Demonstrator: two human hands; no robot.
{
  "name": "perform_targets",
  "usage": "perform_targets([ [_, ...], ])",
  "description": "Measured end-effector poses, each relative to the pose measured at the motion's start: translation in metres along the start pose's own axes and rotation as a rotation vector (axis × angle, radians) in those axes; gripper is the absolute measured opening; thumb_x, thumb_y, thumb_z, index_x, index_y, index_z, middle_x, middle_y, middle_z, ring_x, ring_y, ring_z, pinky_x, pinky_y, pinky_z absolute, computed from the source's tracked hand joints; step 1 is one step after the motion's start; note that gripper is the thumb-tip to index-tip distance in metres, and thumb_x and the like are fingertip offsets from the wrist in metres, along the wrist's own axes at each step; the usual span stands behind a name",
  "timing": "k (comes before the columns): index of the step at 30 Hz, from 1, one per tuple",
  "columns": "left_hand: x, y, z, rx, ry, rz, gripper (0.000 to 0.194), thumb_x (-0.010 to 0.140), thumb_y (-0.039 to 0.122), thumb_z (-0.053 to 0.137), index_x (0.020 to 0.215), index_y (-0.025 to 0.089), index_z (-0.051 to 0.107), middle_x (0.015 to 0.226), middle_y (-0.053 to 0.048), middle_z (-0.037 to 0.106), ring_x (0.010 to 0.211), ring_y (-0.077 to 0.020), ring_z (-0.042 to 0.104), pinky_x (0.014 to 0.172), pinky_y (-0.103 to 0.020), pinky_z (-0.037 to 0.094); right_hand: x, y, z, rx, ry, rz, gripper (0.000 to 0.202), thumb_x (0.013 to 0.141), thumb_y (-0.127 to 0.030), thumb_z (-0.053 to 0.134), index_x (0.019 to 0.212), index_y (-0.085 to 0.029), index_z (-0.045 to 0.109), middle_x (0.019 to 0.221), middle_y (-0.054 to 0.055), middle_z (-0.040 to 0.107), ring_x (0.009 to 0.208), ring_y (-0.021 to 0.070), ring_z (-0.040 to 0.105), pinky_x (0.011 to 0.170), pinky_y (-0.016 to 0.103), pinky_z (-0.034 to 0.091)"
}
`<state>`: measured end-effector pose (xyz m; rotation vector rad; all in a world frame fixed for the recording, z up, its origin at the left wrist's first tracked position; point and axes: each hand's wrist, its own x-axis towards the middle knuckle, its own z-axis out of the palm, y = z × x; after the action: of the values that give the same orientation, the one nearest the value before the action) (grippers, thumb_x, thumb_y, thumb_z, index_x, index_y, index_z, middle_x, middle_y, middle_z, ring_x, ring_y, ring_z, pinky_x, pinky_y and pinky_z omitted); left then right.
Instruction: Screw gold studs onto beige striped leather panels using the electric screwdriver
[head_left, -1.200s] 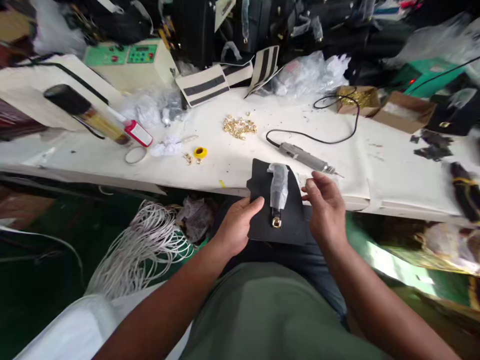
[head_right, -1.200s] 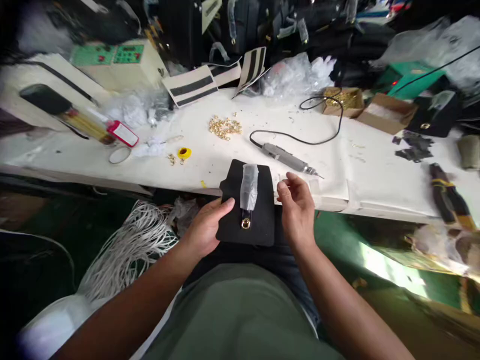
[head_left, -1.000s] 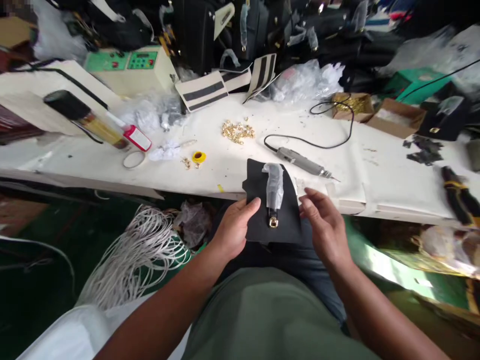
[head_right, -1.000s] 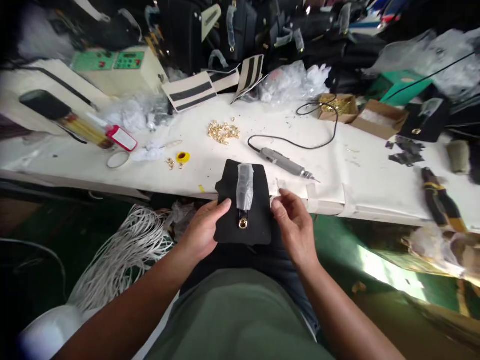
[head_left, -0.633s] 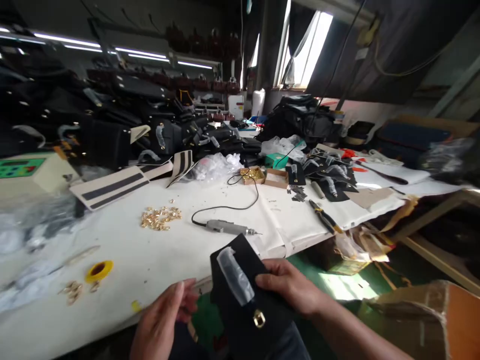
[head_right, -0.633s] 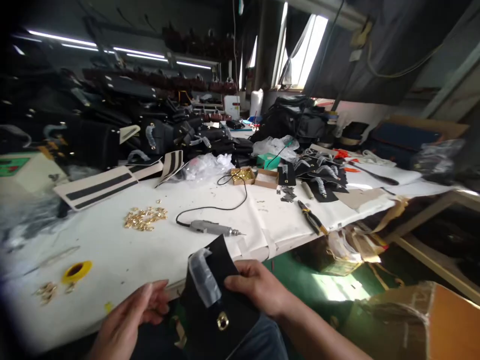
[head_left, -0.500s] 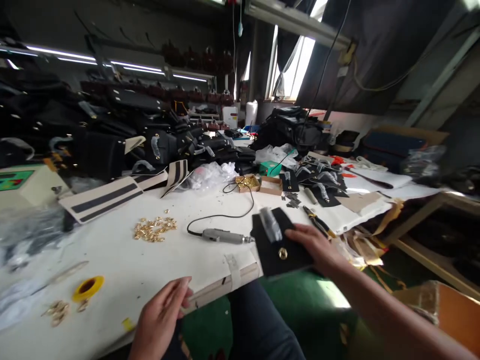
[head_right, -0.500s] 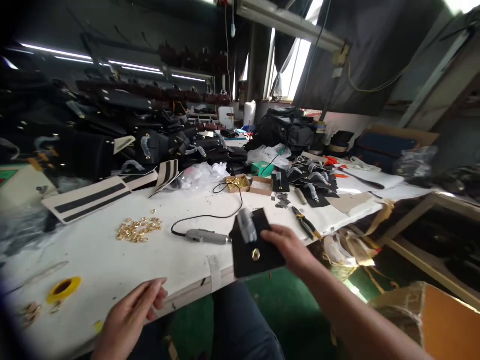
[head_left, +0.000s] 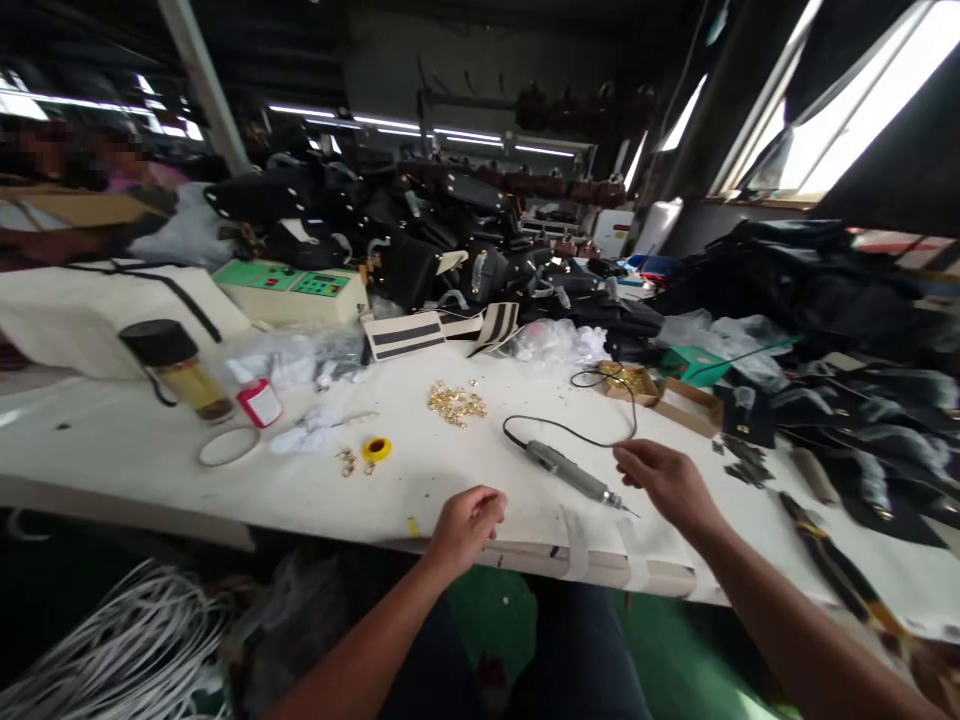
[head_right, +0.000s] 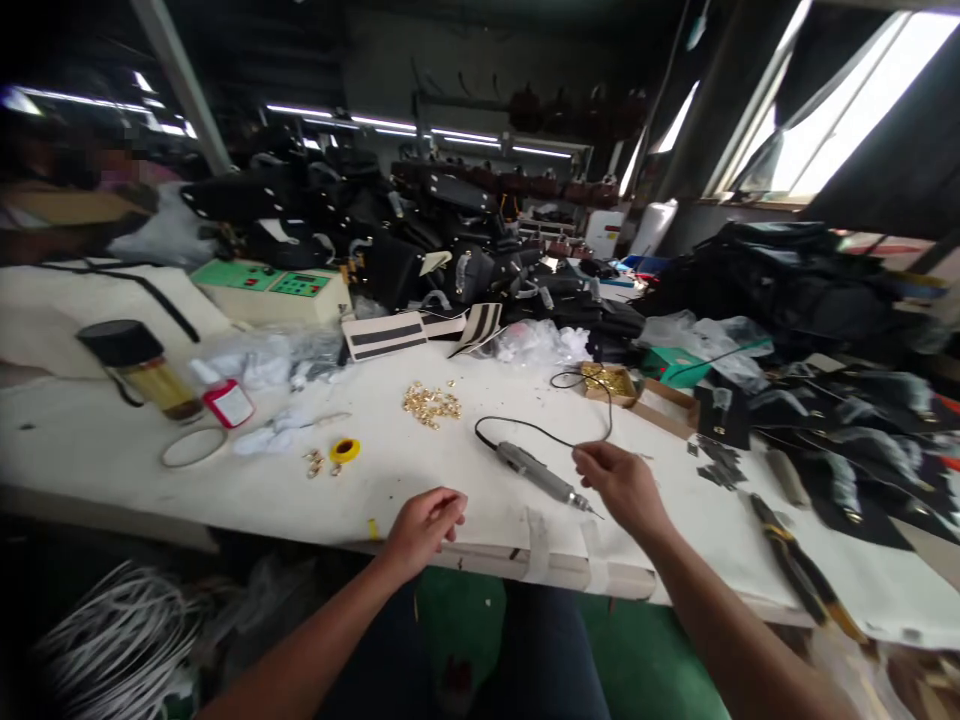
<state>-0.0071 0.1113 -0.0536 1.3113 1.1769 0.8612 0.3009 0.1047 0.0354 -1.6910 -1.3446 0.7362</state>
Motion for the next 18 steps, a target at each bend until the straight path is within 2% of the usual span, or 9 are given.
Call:
perform_targets([
  [2, 0.0, -0.004, 0.0, -0.031, -0.008, 0.009, 0.035, 0.085, 0.049, 0.062, 0.094, 0.016, 0.072, 0.079, -0.005, 0.069, 0.062, -0.0138, 0.061, 0.051, -0.021, 0.042, 0.002, -0.017, 0.056, -0.038, -0.205, -0.077, 0.038, 0.085, -0.053, 0.067, 0.095, -0.018, 0.076, 0.079, 0.005, 0.074, 0.07, 0.0199, 0.068, 0.065, 0.03, 0.052],
  [4, -0.002, -0.008, 0.0, -0.052, -0.025, 0.039, 0.033, 0.087, 0.046, 0.061, 0.095, 0.016, 0.072, 0.077, -0.004, 0.069, 0.062, -0.0138, 0.06, 0.056, -0.022, 0.045, 0.011, -0.038, 0.104, -0.039, -0.346, -0.153, 0.035, 0.088, -0.051, 0.064, 0.093, -0.019, 0.076, 0.079, 0.004, 0.074, 0.072, 0.0195, 0.068, 0.066, 0.029, 0.051],
  [9, -0.008, -0.012, 0.001, 0.042, -0.005, 0.115, 0.03, 0.088, 0.041, 0.062, 0.093, 0.016, 0.077, 0.075, -0.003, 0.071, 0.067, -0.0152, 0.06, 0.067, -0.025, 0.047, 0.041, -0.078, 0.208, -0.082, -0.554, -0.292, 0.029, 0.088, -0.046, 0.064, 0.093, -0.02, 0.076, 0.078, 0.002, 0.074, 0.071, 0.0182, 0.066, 0.066, 0.028, 0.05],
  [14, -0.012, -0.007, 0.001, 0.154, 0.0, 0.081, 0.03, 0.087, 0.043, 0.062, 0.092, 0.02, 0.081, 0.076, -0.004, 0.075, 0.069, -0.0184, 0.064, 0.068, -0.027, 0.047, 0.065, -0.102, 0.29, -0.274, -0.592, -0.534, 0.019, 0.089, -0.037, 0.065, 0.098, -0.025, 0.077, 0.093, 0.001, 0.077, 0.079, 0.0167, 0.07, 0.075, 0.027, 0.052],
  [16, -0.012, -0.008, 0.002, 0.161, -0.002, 0.043, 0.029, 0.085, 0.042, 0.063, 0.093, 0.021, 0.082, 0.078, -0.006, 0.076, 0.069, -0.0197, 0.066, 0.069, -0.029, 0.049, 0.085, -0.113, 0.315, -0.325, -0.557, -0.582, 0.019, 0.09, -0.036, 0.065, 0.101, -0.026, 0.077, 0.101, 0.002, 0.077, 0.082, 0.0162, 0.071, 0.078, 0.027, 0.053],
  [18, -0.01, -0.011, 0.002, 0.133, 0.0, 0.011, 0.028, 0.082, 0.041, 0.065, 0.094, 0.023, 0.083, 0.081, -0.007, 0.078, 0.07, -0.0213, 0.068, 0.069, -0.03, 0.052, 0.119, -0.125, 0.332, -0.361, -0.476, -0.588, 0.025, 0.091, -0.038, 0.064, 0.109, -0.025, 0.076, 0.113, 0.004, 0.075, 0.087, 0.0174, 0.072, 0.081, 0.029, 0.054],
])
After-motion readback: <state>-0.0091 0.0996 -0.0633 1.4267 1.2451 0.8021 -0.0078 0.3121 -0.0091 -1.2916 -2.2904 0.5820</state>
